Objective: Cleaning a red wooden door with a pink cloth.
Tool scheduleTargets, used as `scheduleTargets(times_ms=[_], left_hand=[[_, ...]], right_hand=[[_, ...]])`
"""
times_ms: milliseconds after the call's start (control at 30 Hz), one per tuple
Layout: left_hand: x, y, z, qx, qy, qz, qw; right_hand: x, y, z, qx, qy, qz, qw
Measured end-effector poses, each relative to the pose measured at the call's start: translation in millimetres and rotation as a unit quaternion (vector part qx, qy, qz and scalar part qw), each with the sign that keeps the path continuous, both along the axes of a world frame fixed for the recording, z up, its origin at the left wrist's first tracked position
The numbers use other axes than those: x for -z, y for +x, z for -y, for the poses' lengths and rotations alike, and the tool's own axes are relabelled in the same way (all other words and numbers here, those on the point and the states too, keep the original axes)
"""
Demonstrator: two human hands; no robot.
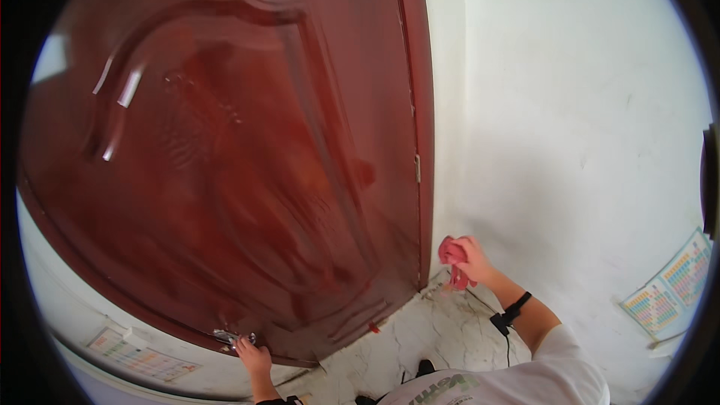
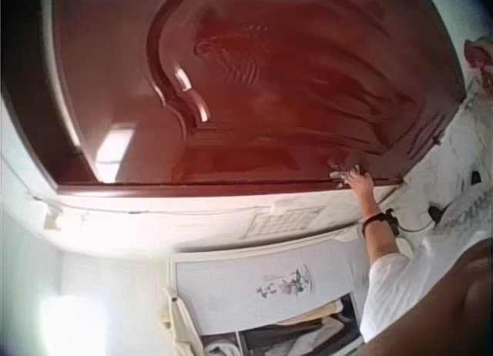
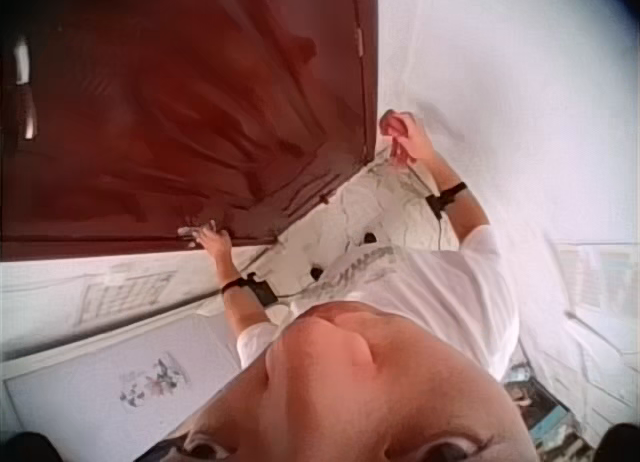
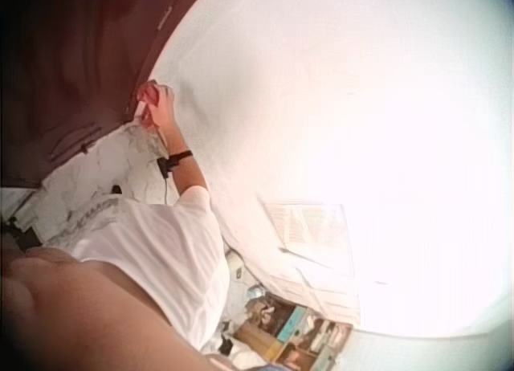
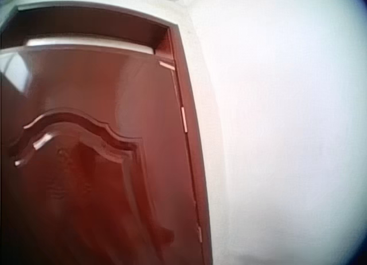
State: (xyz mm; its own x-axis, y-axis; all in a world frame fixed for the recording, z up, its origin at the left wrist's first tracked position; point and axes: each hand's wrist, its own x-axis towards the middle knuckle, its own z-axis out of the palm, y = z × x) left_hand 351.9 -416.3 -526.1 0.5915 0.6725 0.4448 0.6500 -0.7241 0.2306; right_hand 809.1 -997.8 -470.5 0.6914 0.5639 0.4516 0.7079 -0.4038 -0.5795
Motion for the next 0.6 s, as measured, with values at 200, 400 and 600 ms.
scheduleTargets(times_ms=[200,400,600], left_hand=[[-60.7,37.5,23.6,-0.034,0.004,0.019,0.999],[-190.1,51.2,42.1,0.139,0.166,0.072,0.974],[-322.0,56.3,53.1,0.142,0.323,0.112,0.929]], right_hand=[[-116.8,34.3,-12.3,0.086,0.204,0.094,0.971],[-284.5,70.9,-64.9,0.077,0.284,0.207,0.933],[-434.8,98.9,-126.5,0.081,0.308,0.368,0.873]])
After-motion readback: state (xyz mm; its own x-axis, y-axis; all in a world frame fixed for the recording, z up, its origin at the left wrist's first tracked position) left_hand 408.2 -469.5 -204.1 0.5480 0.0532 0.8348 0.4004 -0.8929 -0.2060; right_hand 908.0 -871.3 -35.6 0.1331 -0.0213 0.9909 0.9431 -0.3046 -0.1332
